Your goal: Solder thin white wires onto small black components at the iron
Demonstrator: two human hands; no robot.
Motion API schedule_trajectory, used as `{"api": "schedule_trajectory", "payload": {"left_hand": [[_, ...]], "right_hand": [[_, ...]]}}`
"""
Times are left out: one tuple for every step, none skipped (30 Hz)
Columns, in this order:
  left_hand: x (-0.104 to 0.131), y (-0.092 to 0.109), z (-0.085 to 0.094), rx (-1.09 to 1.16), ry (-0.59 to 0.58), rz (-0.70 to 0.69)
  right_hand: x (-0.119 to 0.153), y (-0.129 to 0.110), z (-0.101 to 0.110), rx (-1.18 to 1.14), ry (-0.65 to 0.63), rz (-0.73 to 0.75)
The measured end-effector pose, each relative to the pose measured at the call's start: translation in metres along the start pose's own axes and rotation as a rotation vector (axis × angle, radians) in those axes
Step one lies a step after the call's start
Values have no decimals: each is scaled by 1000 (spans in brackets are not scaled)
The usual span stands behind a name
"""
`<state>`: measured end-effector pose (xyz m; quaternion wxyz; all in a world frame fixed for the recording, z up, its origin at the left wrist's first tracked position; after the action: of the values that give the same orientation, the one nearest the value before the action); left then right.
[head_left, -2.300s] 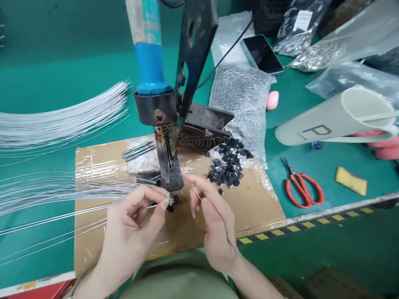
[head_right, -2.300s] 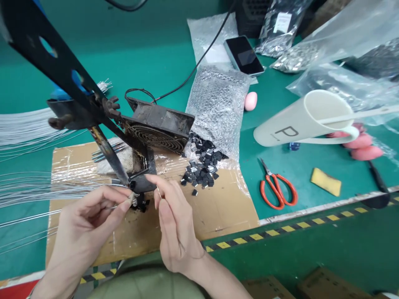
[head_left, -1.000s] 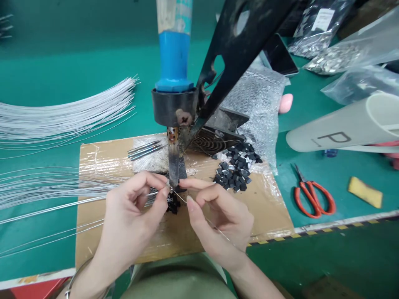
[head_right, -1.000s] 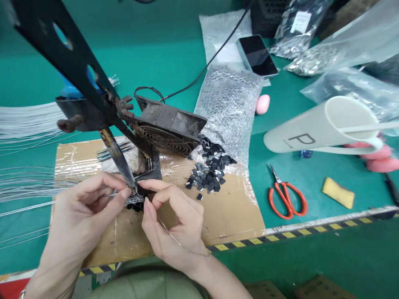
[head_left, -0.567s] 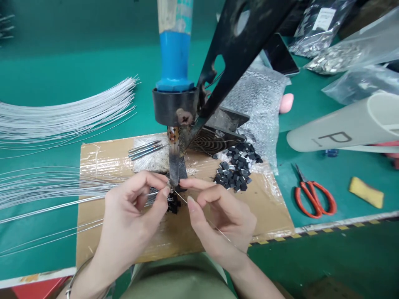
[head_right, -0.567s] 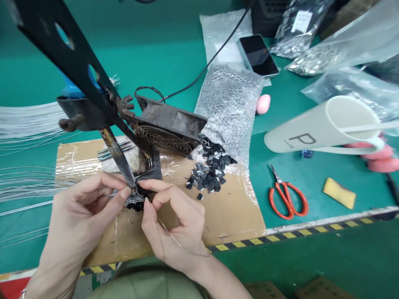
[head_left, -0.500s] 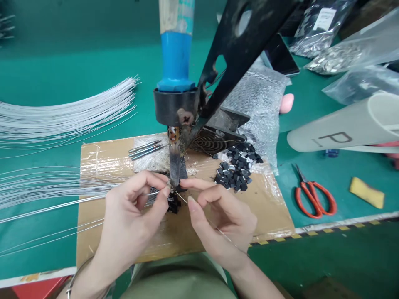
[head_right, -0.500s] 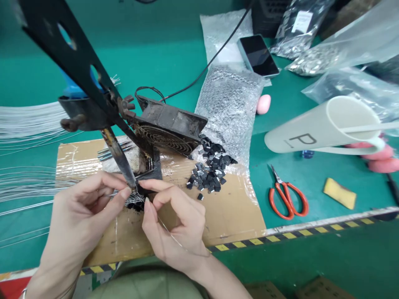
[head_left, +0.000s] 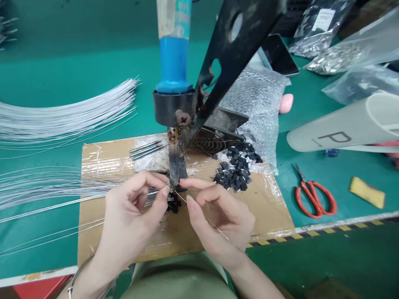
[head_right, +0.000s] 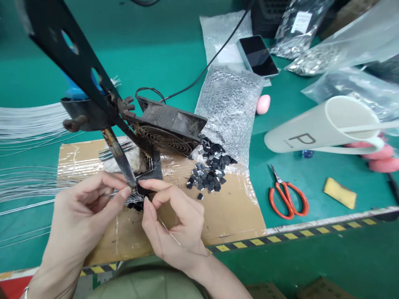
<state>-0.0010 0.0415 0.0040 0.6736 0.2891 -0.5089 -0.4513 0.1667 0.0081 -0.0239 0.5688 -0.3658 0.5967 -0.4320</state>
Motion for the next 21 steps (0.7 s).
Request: {"api": "schedule_trajectory", "payload": {"left_hand": [[-1, 0, 0, -8, 5, -1], [-1, 0, 0, -17, 6, -1], [-1, 1, -1, -24, 3, -1], [-2, 1, -1, -29, 1, -3], [-2, 2, -2, -34, -1, -5], [-1, 2, -2, -36, -3, -9], [-1, 3, -2, -36, -2, -13], [-1, 3, -2, -35, -1, -16], [0, 3, -2, -34, -1, -17], [0, 2, -2, -30, -3, -15], [1, 2, -1, -26, -6, -11], [1, 2, -1, -22, -8, -11], [2, 1, -1, -20, -11, -9], [2, 1, -1, -20, -13, -7], [2, 1, 0, -19, -11, -8], [3, 1, 0, -20, -7, -9], [3, 1, 0, -20, -3, -11], [3, 2, 0, -18, 3, -11], [3, 2, 0, -16, 7, -10], [2, 3, -1, -10, 12, -10], [2, 3, -1, -6, 14, -12]], "right_hand": [[0, 0, 0, 1, 3, 3], [0, 0, 0, 4, 7, 5], [0, 1, 0, 9, 11, 4], [0, 1, 0, 15, 13, 6], [0, 1, 0, 21, 14, 7], [0, 1, -1, 26, 14, 11], [0, 1, -1, 30, 15, 17], [0, 1, -1, 36, 14, 27], [0, 0, -1, 42, 14, 36], [0, 0, -1, 50, 14, 42], [0, -1, -2, 57, 13, 46], [0, -1, -2, 62, 15, 49], [0, -2, -2, 65, 16, 47], [1, -2, -2, 66, 18, 46], [1, -3, -2, 64, 21, 46], [1, -3, -2, 60, 24, 48], [1, -3, -2, 57, 26, 51], [1, -3, -2, 55, 27, 53], [1, -3, -2, 53, 27, 53], [1, -3, -2, 52, 26, 54], [1, -2, -2, 51, 25, 52]]}}
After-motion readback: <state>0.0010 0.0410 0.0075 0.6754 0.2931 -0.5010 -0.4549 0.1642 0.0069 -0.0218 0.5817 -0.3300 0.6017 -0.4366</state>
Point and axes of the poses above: each hand's wrist, its own x-axis away from the middle knuckle, its own z-axis out of the back of the hand, y = z × x, the point moved 3 cm from there along -x, towards the middle knuckle, and after that the axes turned 13 degrees about z, right-handed, at the moved point
